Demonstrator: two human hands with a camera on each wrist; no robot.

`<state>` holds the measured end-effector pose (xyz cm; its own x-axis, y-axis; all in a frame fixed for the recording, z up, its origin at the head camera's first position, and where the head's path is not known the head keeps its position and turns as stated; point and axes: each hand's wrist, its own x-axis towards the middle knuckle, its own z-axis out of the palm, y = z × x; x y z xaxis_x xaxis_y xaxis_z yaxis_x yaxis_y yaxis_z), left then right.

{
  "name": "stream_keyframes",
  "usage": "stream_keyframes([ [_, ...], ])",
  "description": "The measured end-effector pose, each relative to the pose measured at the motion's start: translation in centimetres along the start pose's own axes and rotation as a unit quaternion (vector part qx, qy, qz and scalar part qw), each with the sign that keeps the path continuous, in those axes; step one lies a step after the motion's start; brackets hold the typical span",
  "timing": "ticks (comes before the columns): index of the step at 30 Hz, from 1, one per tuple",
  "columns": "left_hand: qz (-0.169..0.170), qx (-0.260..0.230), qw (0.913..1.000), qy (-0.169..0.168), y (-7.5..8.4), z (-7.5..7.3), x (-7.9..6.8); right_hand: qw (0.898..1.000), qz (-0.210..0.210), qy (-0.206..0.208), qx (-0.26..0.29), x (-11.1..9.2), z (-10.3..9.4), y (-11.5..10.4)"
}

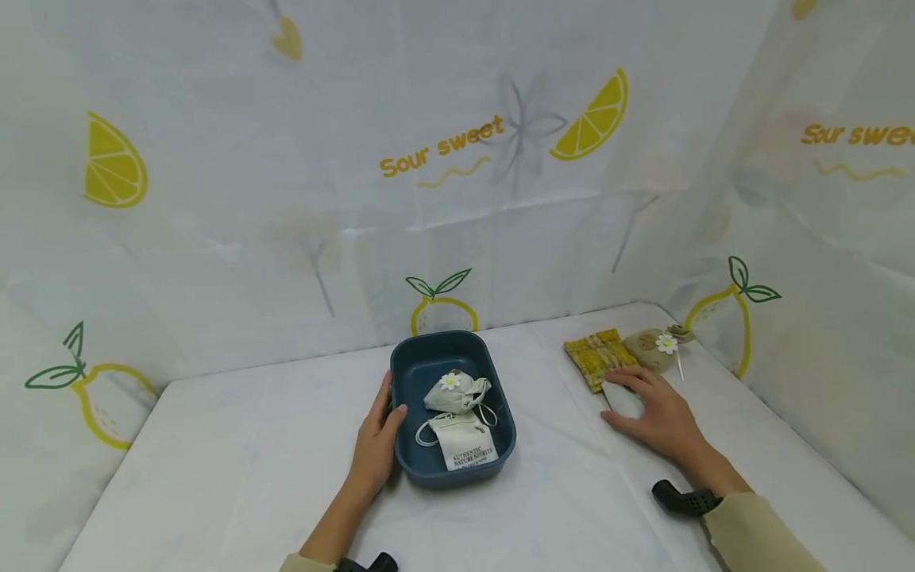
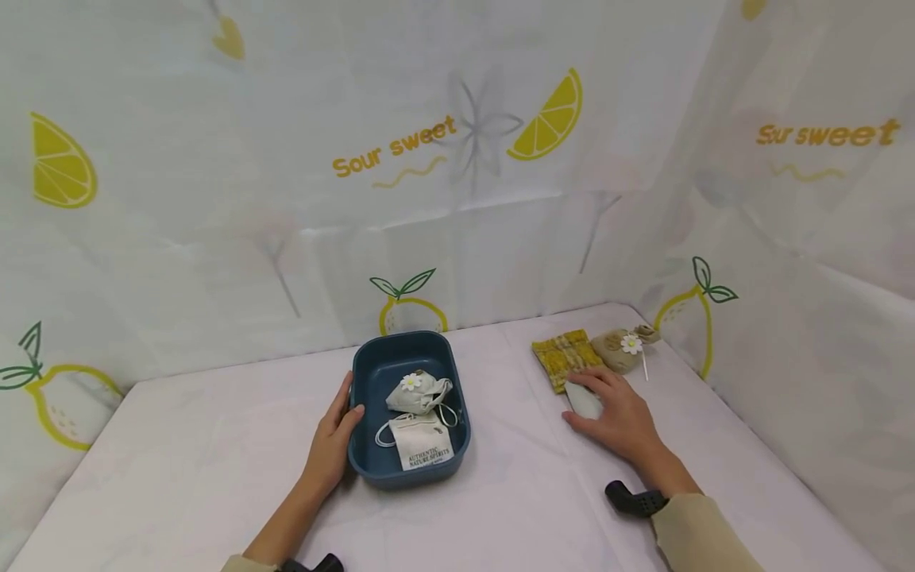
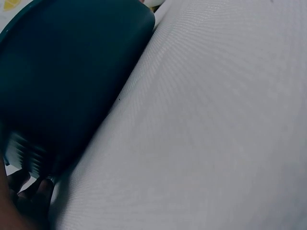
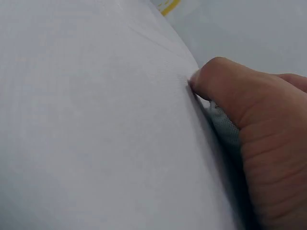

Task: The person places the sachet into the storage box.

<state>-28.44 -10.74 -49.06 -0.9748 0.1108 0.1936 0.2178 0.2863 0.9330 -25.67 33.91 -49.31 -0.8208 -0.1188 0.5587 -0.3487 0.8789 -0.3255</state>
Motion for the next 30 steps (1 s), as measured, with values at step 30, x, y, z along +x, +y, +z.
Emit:
stream_keyframes([
  [30, 0.005, -0.013, 0.9999, -0.002, 0.1, 0.1, -0.1, 0.983, -0.066, 0.041, 0.166, 4.7, -0.2, -12.9],
])
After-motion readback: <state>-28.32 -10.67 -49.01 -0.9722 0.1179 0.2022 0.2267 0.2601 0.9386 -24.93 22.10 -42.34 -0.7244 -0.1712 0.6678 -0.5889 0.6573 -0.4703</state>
